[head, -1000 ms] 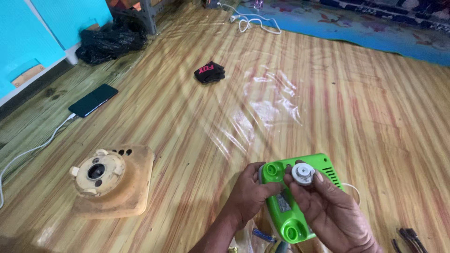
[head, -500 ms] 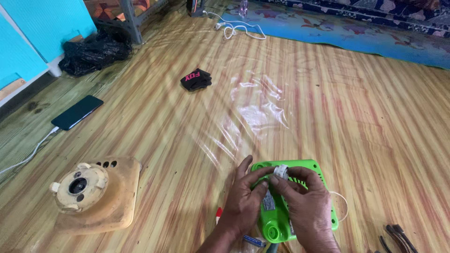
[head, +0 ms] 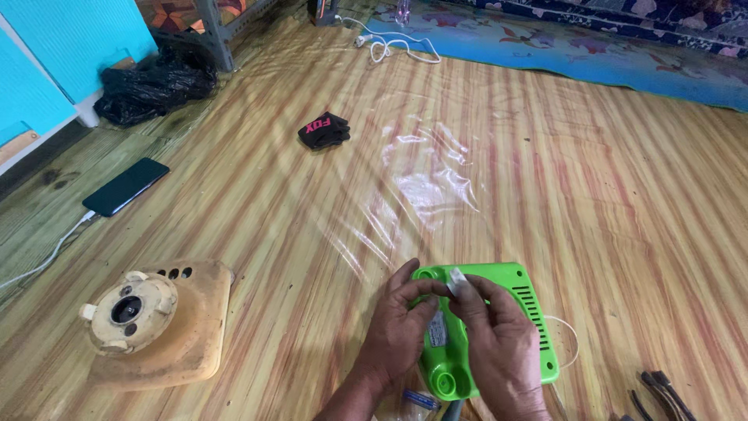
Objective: The person services a small green electric fan lying on the floor. They hold the fan housing, fit a round motor/bearing component into it, and use a screwdriver to tighten screws on the fan body, repositioning the fan as they work.
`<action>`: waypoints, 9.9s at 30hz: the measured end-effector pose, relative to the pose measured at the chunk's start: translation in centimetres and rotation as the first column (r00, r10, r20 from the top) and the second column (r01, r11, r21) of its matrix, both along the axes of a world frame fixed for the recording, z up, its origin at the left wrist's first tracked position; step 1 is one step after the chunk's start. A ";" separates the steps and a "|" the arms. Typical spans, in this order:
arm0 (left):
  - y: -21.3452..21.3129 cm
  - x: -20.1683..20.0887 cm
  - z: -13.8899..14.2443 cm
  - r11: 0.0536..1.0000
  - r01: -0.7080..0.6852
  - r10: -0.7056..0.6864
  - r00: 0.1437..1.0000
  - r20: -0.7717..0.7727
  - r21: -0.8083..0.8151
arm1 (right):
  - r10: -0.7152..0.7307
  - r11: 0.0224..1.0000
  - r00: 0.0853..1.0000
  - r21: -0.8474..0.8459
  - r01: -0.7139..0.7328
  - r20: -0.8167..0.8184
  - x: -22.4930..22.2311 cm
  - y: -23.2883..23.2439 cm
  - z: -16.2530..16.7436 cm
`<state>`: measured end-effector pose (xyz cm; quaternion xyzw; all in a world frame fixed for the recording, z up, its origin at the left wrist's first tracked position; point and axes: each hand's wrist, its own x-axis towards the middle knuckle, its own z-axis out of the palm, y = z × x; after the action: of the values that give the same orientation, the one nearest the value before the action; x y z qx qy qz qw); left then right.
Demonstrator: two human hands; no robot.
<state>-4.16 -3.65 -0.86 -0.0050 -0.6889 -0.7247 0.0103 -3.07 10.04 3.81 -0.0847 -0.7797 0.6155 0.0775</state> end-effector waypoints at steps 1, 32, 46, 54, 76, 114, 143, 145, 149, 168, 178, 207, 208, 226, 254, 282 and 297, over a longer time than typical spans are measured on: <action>0.0 0.1 0.1 1.000 -0.004 0.004 1.000 -0.003 0.013 | 0.040 0.996 0.999 -0.085 -0.041 -0.024 -0.1 0.3 0.1; 1.5 -0.2 -1.9 0.986 -0.136 0.112 0.968 -0.226 -0.093 | 0.056 0.752 0.923 0.625 0.211 -0.380 0.5 -0.1 -2.1; -0.6 -0.2 -3.9 0.995 -0.062 0.048 0.985 -0.165 -0.080 | 0.044 0.878 0.996 0.478 -0.004 -0.073 0.1 0.1 -3.6; -1.1 -1.1 -4.3 0.993 -0.032 0.011 0.983 -0.181 -0.114 | 0.235 0.699 0.872 0.698 0.155 -0.429 1.3 -0.3 -3.9; 0.1 -0.5 -5.1 0.985 -0.097 0.069 0.979 -0.190 -0.140 | 0.163 0.628 0.880 0.735 0.255 -0.445 1.3 -0.6 -6.3; 0.3 0.1 -1.6 0.997 -0.028 0.022 0.997 -0.080 -0.069 | 0.036 0.922 0.965 0.363 -0.133 0.261 0.2 0.7 2.0; -0.1 -0.2 -1.6 1.000 0.008 -0.008 0.998 -0.055 -0.002 | 0.154 0.977 0.965 0.116 -0.181 0.210 -0.6 3.8 -0.6; -0.1 -0.3 -1.7 0.999 0.008 -0.010 0.998 -0.063 -0.035 | 0.116 0.923 0.964 0.333 -0.194 0.241 -0.4 3.3 -0.1; 0.0 -0.4 -1.9 0.999 -0.001 -0.002 0.995 -0.105 -0.032 | 0.206 0.656 0.976 0.749 -0.090 -0.063 0.1 2.0 0.0; -1.9 0.0 -2.4 0.851 0.206 -0.258 0.965 0.044 0.484 | 0.435 0.432 0.874 0.802 -0.412 0.215 -4.8 2.3 2.1; -2.6 -0.5 -1.9 0.849 0.276 -0.312 0.950 0.006 0.450 | 0.547 0.226 0.764 0.819 -0.527 0.341 -6.4 0.5 4.2; -2.4 -0.8 -1.4 0.891 0.265 -0.290 0.957 0.014 0.369 | 0.285 0.865 0.875 0.289 -0.410 0.390 -5.4 3.4 3.2; -2.5 -0.7 -1.3 0.893 0.261 -0.287 0.958 0.018 0.368 | 0.281 0.890 0.889 0.248 -0.382 0.361 -5.1 3.8 2.5; -2.9 -0.2 -1.1 0.864 0.248 -0.304 0.950 0.062 0.439 | 0.260 0.924 0.956 -0.324 -0.205 0.139 -3.9 4.0 -0.5; -3.1 -0.3 -0.5 0.865 0.282 -0.345 0.935 0.084 0.416 | 0.377 0.643 0.899 0.637 -0.426 0.222 -5.6 0.8 2.8; -3.1 -0.1 -0.2 0.846 0.290 -0.356 0.932 0.070 0.446 | 0.576 0.509 0.813 0.815 -0.279 -0.081 -2.2 0.9 1.7; -3.1 -0.2 0.0 0.877 0.282 -0.352 0.928 0.121 0.390 | 0.503 0.403 0.846 0.819 -0.408 0.174 -5.7 0.0 3.8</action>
<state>-4.40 -6.79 -0.85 -0.0478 -0.5294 -0.8291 -0.1733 -8.78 10.03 7.57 0.2092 -0.9625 0.1710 -0.0237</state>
